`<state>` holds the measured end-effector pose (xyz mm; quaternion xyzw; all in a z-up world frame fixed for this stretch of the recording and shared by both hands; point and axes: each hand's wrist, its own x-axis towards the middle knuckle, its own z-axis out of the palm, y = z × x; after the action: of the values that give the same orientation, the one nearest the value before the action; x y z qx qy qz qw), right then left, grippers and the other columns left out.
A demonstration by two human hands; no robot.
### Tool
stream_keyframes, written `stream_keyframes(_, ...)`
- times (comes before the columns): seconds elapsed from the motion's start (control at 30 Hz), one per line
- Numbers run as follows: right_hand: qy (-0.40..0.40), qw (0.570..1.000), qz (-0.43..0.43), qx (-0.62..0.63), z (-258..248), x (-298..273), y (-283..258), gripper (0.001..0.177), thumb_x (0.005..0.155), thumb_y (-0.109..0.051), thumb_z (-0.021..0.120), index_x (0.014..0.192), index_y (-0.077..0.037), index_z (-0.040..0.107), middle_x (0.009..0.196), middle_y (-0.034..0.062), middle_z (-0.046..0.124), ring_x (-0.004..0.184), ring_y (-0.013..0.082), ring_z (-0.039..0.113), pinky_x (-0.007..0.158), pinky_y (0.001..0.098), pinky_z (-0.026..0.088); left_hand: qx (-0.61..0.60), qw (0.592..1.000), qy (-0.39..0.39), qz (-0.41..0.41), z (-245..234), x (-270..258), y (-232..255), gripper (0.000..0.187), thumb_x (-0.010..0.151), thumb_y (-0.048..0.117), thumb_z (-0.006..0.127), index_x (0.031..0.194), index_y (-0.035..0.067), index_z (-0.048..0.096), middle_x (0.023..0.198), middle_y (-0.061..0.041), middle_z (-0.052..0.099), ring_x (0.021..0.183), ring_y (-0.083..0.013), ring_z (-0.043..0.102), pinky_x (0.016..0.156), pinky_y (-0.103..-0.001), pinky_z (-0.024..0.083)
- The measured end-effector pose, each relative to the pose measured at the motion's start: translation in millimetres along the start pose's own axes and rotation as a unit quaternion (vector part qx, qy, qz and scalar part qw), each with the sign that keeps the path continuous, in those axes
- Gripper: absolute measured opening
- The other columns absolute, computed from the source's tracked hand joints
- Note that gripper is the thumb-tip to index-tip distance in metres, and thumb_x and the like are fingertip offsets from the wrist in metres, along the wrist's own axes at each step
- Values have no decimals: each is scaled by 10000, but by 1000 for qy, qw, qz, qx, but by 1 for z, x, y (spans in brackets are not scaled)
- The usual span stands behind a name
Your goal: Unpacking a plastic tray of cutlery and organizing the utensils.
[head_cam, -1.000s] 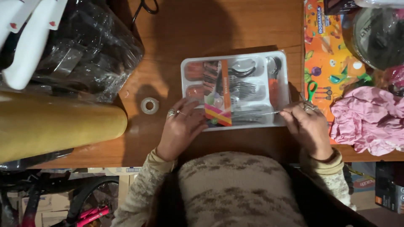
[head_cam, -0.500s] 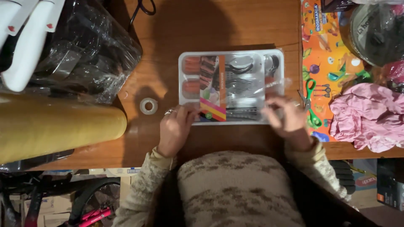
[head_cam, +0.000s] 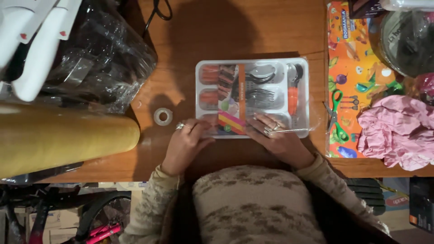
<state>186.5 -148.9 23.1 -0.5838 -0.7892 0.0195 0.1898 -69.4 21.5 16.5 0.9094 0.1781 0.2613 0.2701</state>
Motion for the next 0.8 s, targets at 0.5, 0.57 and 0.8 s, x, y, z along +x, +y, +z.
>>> stream_keyframes(0.5,-9,1000,13,10,-3,-1,-4,438,927,-136,525,1354,-100,617,1410,116,594,1375,329,521,1138,456,432,60,993,35,-99,14,-12,-24,129,961,126,720,1038,56,645,995,-133,654,823,-334,680,659,-437,541)
stream_keyframes(0.57,-11,1000,8,12,-1,-3,-1,448,921,-134,526,1358,-94,614,1411,119,590,1367,332,519,1136,457,432,100,990,35,-92,17,-12,-36,141,971,136,717,1049,51,637,990,-131,659,793,-326,681,632,-431,542)
stream_keyframes(0.8,-38,998,-28,47,2,-14,4,440,927,-150,524,1356,-86,596,1409,109,591,1376,321,517,1147,463,397,200,967,106,-118,16,41,-67,95,973,180,655,1046,119,655,938,-152,681,665,-318,677,542,-430,512)
